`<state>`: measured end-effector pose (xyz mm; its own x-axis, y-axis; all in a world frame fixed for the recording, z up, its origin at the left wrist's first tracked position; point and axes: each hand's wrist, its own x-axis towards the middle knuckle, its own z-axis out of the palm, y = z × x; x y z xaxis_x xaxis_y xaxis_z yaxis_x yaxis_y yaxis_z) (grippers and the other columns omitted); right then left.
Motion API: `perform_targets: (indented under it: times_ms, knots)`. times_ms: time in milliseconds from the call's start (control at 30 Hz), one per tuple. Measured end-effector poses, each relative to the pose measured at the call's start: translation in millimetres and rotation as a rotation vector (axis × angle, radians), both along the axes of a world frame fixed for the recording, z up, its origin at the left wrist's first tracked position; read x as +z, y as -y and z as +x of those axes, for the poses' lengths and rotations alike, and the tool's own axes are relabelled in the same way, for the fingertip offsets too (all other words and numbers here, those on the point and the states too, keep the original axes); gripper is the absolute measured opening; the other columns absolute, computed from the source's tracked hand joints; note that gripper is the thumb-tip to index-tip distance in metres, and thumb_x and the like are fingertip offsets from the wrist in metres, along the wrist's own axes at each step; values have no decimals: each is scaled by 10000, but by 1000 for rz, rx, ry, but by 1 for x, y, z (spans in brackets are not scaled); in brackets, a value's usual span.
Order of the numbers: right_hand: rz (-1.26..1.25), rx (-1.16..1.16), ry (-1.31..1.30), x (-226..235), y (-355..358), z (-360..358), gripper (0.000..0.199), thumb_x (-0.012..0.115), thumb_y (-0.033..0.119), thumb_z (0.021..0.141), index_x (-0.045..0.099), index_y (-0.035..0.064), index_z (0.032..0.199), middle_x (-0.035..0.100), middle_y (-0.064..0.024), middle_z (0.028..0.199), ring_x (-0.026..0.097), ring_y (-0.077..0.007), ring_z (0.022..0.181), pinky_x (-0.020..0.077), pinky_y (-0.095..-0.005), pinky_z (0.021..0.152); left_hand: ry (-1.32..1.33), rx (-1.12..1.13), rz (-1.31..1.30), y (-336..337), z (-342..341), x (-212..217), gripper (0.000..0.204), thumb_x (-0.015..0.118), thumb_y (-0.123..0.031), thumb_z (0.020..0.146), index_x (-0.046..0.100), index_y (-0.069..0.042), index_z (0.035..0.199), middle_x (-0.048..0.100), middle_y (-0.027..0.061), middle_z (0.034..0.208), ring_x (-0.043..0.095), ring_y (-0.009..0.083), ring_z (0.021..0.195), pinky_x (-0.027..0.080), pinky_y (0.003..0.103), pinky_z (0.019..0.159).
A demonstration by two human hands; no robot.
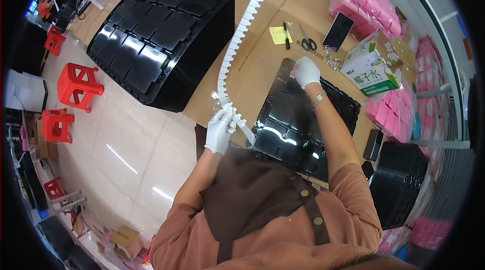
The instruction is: The person peels adhesive tabs from a strip and sticks them onto the corners of a black plastic tray. They place a pink foam grid insert into the tray, press it down by hand, and set the assembled tray aside, repeating the process on additional trays.
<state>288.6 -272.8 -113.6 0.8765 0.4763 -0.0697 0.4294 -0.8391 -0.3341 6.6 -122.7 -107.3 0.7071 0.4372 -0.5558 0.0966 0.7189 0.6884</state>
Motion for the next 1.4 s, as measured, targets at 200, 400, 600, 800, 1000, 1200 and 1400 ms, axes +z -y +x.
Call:
perform_targets:
  times_ms: [200, 400, 600, 800, 1000, 1200, 1400]
  knots:
    - [-24, 204, 107, 0, 13, 2, 75, 655, 50, 718, 597, 44, 671, 592, -101, 773, 620, -269, 770, 495, -358, 667, 9, -23, 35, 5, 4, -8, 186, 532, -155, 948, 569, 5, 1036, 596, 60, 811, 476, 43, 567, 334, 152, 451]
    - [749, -131, -11, 42, 33, -101, 141, 666, -42, 693, 545, 22, 660, 559, -71, 736, 563, -182, 694, 458, -299, 646, -47, -58, 186, 14, 4, 9, 233, 551, -201, 943, 579, 12, 1032, 618, 63, 752, 461, 36, 505, 325, 162, 428]
    - [916, -33, -547, 31, 11, -196, 116, 719, 25, 731, 611, 34, 771, 625, -43, 835, 562, -106, 740, 462, -245, 694, -1, -97, 228, 31, 8, 11, 208, 537, -175, 949, 587, 6, 1039, 544, 2, 671, 449, 33, 503, 330, 171, 435]
    - [835, -228, -725, 26, 4, -211, 108, 711, 33, 759, 612, 29, 803, 614, -15, 704, 545, -67, 677, 453, -235, 616, 15, -58, 306, 39, 0, 16, 245, 536, -184, 947, 598, 3, 1093, 596, 8, 774, 513, 33, 576, 415, 175, 489]
    - [881, 1, -360, 38, 11, -214, 113, 718, 11, 705, 617, 12, 754, 586, -38, 765, 565, -122, 697, 455, -246, 640, 84, 10, 87, 33, -1, 6, 300, 538, -197, 952, 566, 7, 1171, 636, 51, 868, 532, 50, 586, 430, 178, 490]
    - [349, 305, -99, 14, 37, -206, 127, 734, 83, 633, 637, 43, 704, 612, -103, 843, 583, -284, 806, 482, -388, 711, 104, 279, 229, -10, -17, 10, 256, 539, -179, 953, 591, -3, 1132, 611, 38, 778, 488, 45, 564, 384, 172, 469]
    - [201, 184, -13, 3, 25, -217, 121, 717, 62, 618, 598, 65, 597, 601, -110, 738, 592, -299, 767, 468, -428, 669, 29, 203, 220, -3, -24, 2, 341, 537, -161, 953, 506, 31, 1233, 604, 50, 916, 488, 49, 605, 390, 171, 485]
